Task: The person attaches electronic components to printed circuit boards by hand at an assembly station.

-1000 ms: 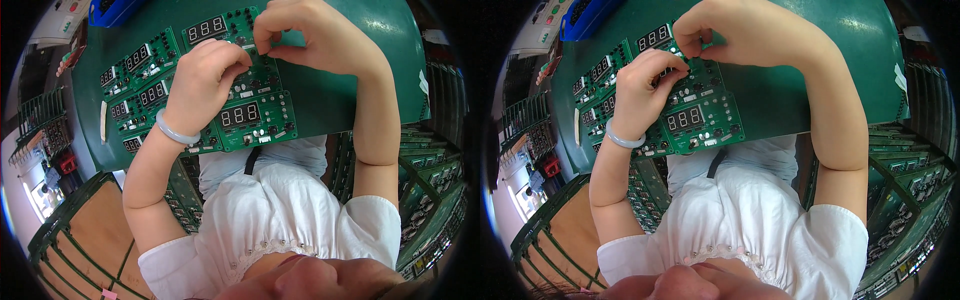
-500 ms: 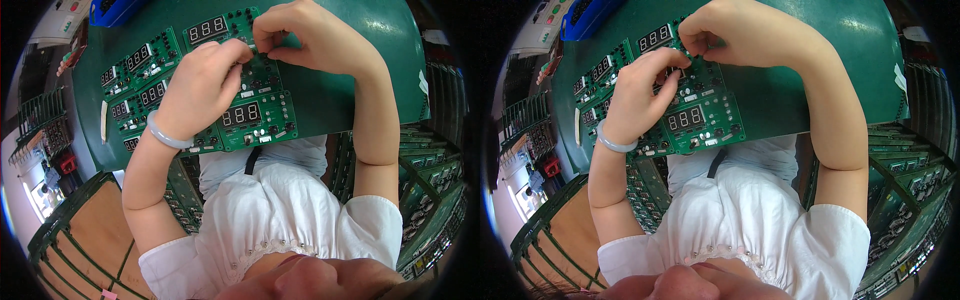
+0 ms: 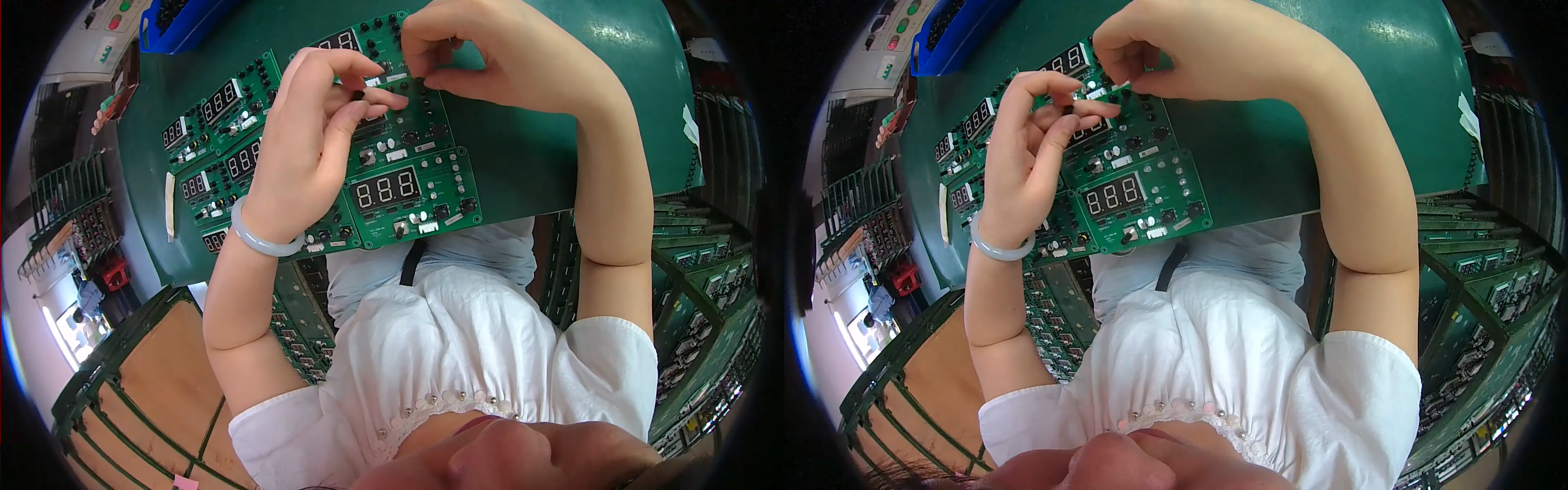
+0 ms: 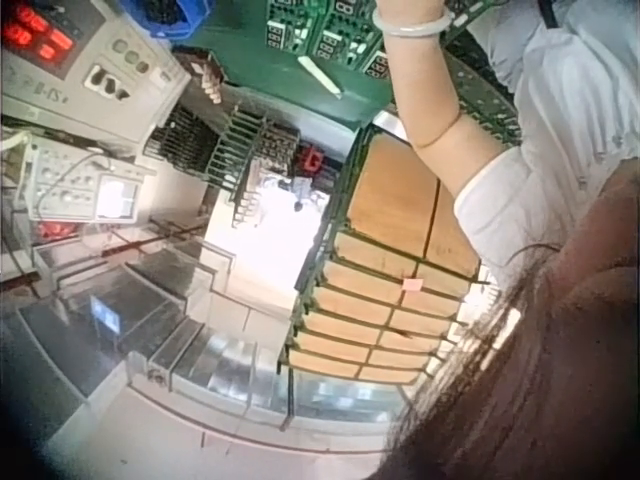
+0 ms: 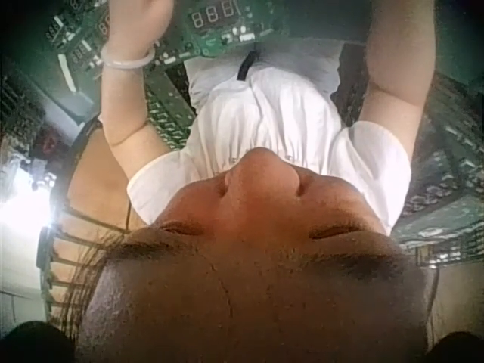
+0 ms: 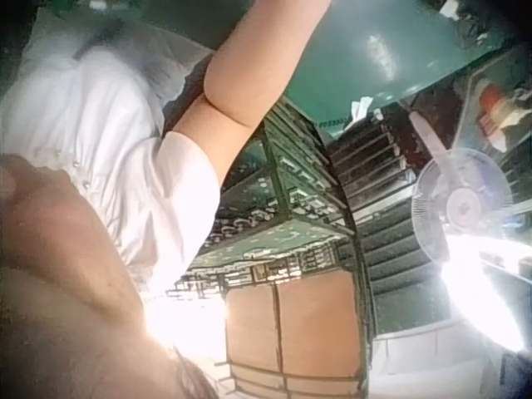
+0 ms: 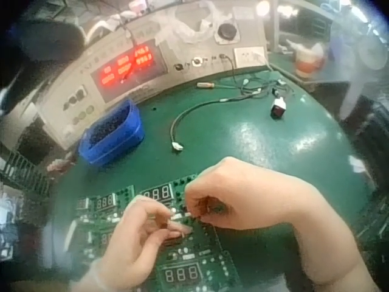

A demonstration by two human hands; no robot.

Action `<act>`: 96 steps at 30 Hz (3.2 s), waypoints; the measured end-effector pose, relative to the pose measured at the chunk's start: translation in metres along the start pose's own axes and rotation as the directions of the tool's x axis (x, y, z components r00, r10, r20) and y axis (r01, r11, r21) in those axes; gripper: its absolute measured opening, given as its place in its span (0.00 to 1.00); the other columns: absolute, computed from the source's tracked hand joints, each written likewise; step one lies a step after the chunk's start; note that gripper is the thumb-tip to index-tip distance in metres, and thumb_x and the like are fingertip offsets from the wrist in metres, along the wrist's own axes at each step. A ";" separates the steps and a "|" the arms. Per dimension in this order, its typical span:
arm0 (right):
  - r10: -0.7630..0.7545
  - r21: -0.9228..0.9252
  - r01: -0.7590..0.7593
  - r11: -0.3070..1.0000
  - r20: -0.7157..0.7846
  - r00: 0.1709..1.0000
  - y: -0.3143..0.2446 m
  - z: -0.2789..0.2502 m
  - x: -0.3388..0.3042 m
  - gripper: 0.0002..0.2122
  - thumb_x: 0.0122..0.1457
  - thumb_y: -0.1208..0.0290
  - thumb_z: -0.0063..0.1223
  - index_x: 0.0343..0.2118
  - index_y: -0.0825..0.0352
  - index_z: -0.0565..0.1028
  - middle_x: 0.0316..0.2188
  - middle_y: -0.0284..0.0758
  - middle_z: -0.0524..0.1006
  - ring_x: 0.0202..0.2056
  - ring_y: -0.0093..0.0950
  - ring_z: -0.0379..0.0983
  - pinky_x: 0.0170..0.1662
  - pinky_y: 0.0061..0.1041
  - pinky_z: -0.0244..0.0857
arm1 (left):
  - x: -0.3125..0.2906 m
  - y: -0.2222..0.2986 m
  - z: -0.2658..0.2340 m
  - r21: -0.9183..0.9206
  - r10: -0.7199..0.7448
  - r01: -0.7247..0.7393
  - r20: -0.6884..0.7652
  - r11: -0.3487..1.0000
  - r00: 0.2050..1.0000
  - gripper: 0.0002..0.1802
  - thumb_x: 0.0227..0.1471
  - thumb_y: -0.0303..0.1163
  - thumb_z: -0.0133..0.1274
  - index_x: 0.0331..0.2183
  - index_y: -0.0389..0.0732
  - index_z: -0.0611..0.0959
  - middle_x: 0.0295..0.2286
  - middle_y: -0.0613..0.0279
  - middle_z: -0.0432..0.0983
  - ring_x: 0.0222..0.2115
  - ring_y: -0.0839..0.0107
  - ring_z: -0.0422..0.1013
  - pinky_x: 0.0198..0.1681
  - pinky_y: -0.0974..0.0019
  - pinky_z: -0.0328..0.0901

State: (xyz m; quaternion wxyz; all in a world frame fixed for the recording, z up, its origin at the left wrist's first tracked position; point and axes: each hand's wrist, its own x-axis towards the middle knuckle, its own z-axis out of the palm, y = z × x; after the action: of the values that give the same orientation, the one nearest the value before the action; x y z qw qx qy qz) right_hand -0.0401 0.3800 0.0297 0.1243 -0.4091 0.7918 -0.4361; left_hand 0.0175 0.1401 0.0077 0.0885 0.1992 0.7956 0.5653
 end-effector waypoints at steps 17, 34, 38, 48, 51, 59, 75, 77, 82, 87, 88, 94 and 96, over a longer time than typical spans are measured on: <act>0.056 0.022 -0.058 0.998 0.050 0.997 -0.006 -0.003 0.000 0.05 0.49 0.80 0.58 0.29 0.70 0.75 0.25 0.42 0.78 0.30 0.38 0.77 0.36 0.29 0.70 | 0.009 0.000 0.006 0.553 0.415 -0.466 0.225 0.690 0.881 0.18 0.38 0.14 0.55 0.35 0.39 0.81 0.28 0.56 0.78 0.32 0.57 0.75 0.35 0.59 0.71; 0.162 -0.016 -0.162 0.987 0.081 0.983 -0.003 -0.004 -0.001 0.05 0.51 0.77 0.59 0.29 0.71 0.75 0.25 0.43 0.78 0.29 0.40 0.77 0.35 0.30 0.70 | 0.008 -0.003 0.006 0.603 0.424 -0.497 0.272 0.624 0.864 0.15 0.40 0.19 0.58 0.36 0.40 0.81 0.23 0.61 0.76 0.29 0.62 0.73 0.32 0.61 0.67; 0.295 -0.079 -0.289 0.954 0.078 0.952 0.000 0.003 0.002 0.06 0.52 0.74 0.61 0.29 0.71 0.76 0.24 0.44 0.78 0.29 0.40 0.77 0.35 0.31 0.70 | -0.001 0.008 0.002 0.649 0.361 -0.471 0.308 0.598 0.881 0.16 0.40 0.21 0.59 0.36 0.39 0.81 0.26 0.63 0.78 0.30 0.63 0.73 0.33 0.61 0.67; 0.390 -0.116 -0.382 0.917 0.059 0.919 0.005 0.011 0.009 0.09 0.51 0.72 0.64 0.27 0.72 0.77 0.22 0.44 0.78 0.26 0.39 0.76 0.33 0.31 0.70 | -0.009 0.006 -0.008 0.668 0.375 -0.479 0.307 0.570 0.875 0.17 0.41 0.20 0.57 0.38 0.38 0.80 0.33 0.64 0.81 0.34 0.62 0.73 0.34 0.60 0.68; 0.447 -0.099 -0.440 0.892 0.055 0.893 0.004 0.013 0.007 0.09 0.51 0.72 0.65 0.26 0.72 0.77 0.22 0.44 0.78 0.25 0.38 0.76 0.32 0.31 0.70 | -0.010 0.007 -0.006 0.663 0.329 -0.470 0.337 0.583 0.882 0.20 0.37 0.14 0.53 0.38 0.36 0.81 0.42 0.58 0.81 0.35 0.59 0.73 0.39 0.60 0.70; 0.591 0.021 -0.600 0.800 0.144 0.794 -0.003 0.004 0.012 0.10 0.50 0.71 0.67 0.26 0.73 0.78 0.21 0.42 0.78 0.23 0.32 0.75 0.30 0.28 0.69 | -0.012 0.003 -0.006 0.670 0.298 -0.459 0.349 0.583 0.888 0.18 0.40 0.15 0.53 0.38 0.36 0.80 0.42 0.61 0.82 0.34 0.60 0.73 0.39 0.60 0.70; 0.573 0.018 -0.593 0.805 0.236 0.785 -0.003 0.005 0.011 0.13 0.50 0.69 0.68 0.23 0.73 0.76 0.17 0.37 0.77 0.20 0.25 0.73 0.25 0.24 0.67 | -0.020 0.013 0.000 0.749 0.278 -0.534 0.457 0.392 0.845 0.10 0.44 0.27 0.54 0.34 0.39 0.80 0.45 0.64 0.81 0.35 0.63 0.71 0.39 0.64 0.68; 0.567 -0.005 -0.583 0.813 0.236 0.789 0.002 0.014 0.009 0.13 0.51 0.69 0.68 0.22 0.73 0.76 0.17 0.36 0.76 0.19 0.24 0.73 0.24 0.23 0.66 | -0.022 0.014 0.000 0.769 0.258 -0.536 0.471 0.349 0.844 0.11 0.44 0.28 0.54 0.35 0.39 0.80 0.46 0.64 0.80 0.36 0.64 0.71 0.41 0.63 0.67; 0.498 -0.004 -0.499 0.867 0.040 0.866 0.008 0.029 0.001 0.13 0.48 0.72 0.69 0.20 0.69 0.72 0.14 0.31 0.72 0.15 0.19 0.68 0.19 0.21 0.61 | -0.017 0.014 -0.007 0.738 0.342 -0.534 0.417 0.413 0.842 0.11 0.45 0.27 0.54 0.35 0.38 0.80 0.46 0.63 0.80 0.36 0.64 0.71 0.40 0.63 0.67; 0.583 0.088 -0.583 0.808 0.034 0.812 0.001 0.013 0.009 0.13 0.50 0.70 0.68 0.21 0.71 0.74 0.16 0.33 0.74 0.17 0.22 0.70 0.22 0.22 0.64 | -0.020 0.012 -0.006 0.737 0.285 -0.496 0.407 0.460 0.868 0.12 0.45 0.26 0.53 0.36 0.37 0.79 0.46 0.63 0.80 0.35 0.63 0.71 0.39 0.62 0.68; 0.668 0.156 -0.671 0.725 0.078 0.740 -0.004 0.008 0.013 0.13 0.51 0.69 0.68 0.22 0.73 0.76 0.16 0.37 0.76 0.18 0.25 0.73 0.24 0.24 0.66 | -0.020 0.015 -0.006 0.745 0.267 -0.498 0.421 0.444 0.867 0.12 0.45 0.26 0.53 0.36 0.37 0.79 0.46 0.63 0.80 0.34 0.63 0.71 0.38 0.63 0.67; 0.542 0.084 -0.536 0.840 -0.165 0.824 0.022 0.032 0.006 0.16 0.50 0.67 0.70 0.20 0.69 0.72 0.15 0.29 0.72 0.15 0.18 0.68 0.18 0.19 0.61 | -0.009 0.008 -0.011 0.723 0.332 -0.496 0.373 0.481 0.866 0.16 0.45 0.26 0.53 0.40 0.37 0.79 0.37 0.61 0.80 0.34 0.65 0.71 0.33 0.65 0.67; 0.535 0.095 -0.526 0.845 -0.154 0.831 0.024 0.033 0.006 0.16 0.50 0.66 0.71 0.20 0.69 0.72 0.14 0.29 0.71 0.15 0.18 0.68 0.18 0.20 0.60 | -0.005 0.004 -0.011 0.725 0.333 -0.433 0.290 0.536 0.897 0.20 0.46 0.25 0.53 0.45 0.37 0.79 0.29 0.61 0.76 0.33 0.64 0.70 0.33 0.63 0.68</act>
State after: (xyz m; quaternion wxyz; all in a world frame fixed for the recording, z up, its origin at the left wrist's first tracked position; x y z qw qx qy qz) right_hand -0.0388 0.3628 -0.0076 0.1804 -0.1304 0.8711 -0.4378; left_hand 0.0186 0.1300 0.0152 -0.0853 0.4195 0.8894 0.1606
